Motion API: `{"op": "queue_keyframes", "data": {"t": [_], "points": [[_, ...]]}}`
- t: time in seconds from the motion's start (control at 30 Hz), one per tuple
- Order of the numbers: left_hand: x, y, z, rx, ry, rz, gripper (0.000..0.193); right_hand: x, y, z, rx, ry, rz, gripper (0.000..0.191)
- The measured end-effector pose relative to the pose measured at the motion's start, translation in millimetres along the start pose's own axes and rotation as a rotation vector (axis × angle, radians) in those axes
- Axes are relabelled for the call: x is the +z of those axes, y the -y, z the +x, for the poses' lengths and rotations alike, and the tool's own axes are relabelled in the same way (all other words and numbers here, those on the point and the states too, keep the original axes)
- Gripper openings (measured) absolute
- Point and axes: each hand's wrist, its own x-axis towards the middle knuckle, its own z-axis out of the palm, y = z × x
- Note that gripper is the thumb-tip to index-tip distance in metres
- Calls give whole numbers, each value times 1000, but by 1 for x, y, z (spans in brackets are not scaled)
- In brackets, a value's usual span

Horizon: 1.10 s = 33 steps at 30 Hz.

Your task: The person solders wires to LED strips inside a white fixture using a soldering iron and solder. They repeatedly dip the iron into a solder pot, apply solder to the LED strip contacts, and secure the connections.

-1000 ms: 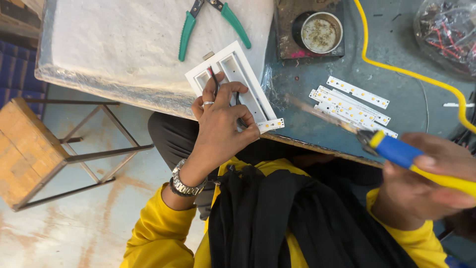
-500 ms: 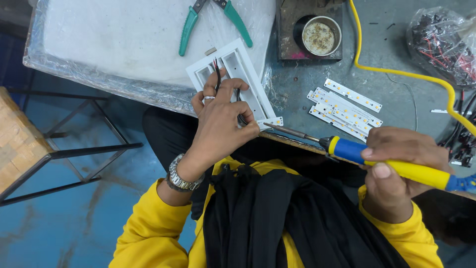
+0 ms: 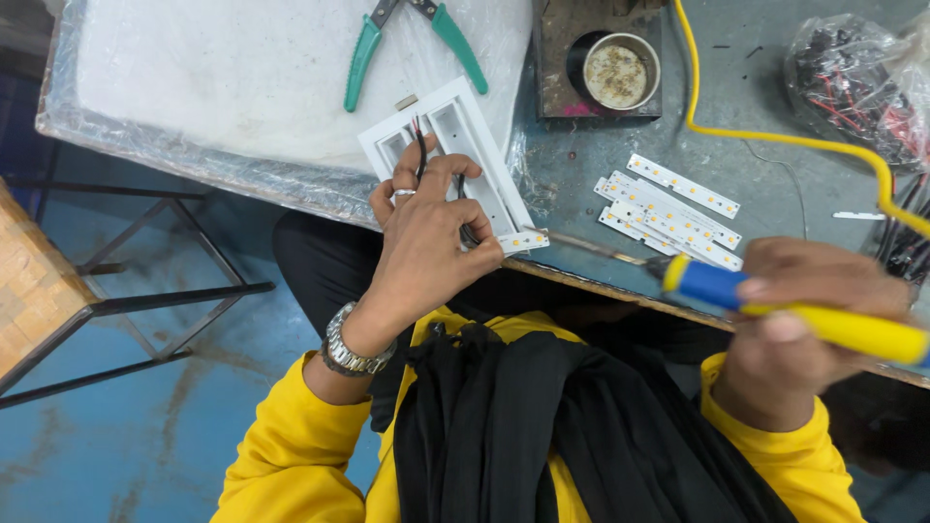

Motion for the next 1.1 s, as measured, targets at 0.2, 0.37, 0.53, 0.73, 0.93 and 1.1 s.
{"op": "queue_keyframes", "data": {"t": [0.2, 0.37, 0.53, 0.73, 0.93, 1.1], "points": [[2, 10, -5, 8, 34, 63, 13, -80, -5, 18, -16, -293, -57, 14], [-3, 17, -12, 4, 51, 55, 15, -117, 42, 30, 192, -367, -324, 14], [2, 29, -12, -31, 81, 151, 14, -126, 65, 22, 278, -257, -625, 11], [11, 46, -11, -16, 151, 248, 18, -142, 51, 1, 323, -245, -612, 11], [17, 47, -14, -28, 152, 241, 19, -151, 45, -4, 336, -237, -620, 12], [19, 47, -13, -29, 160, 287, 18, -149, 43, -3, 337, -255, -605, 12]]}}
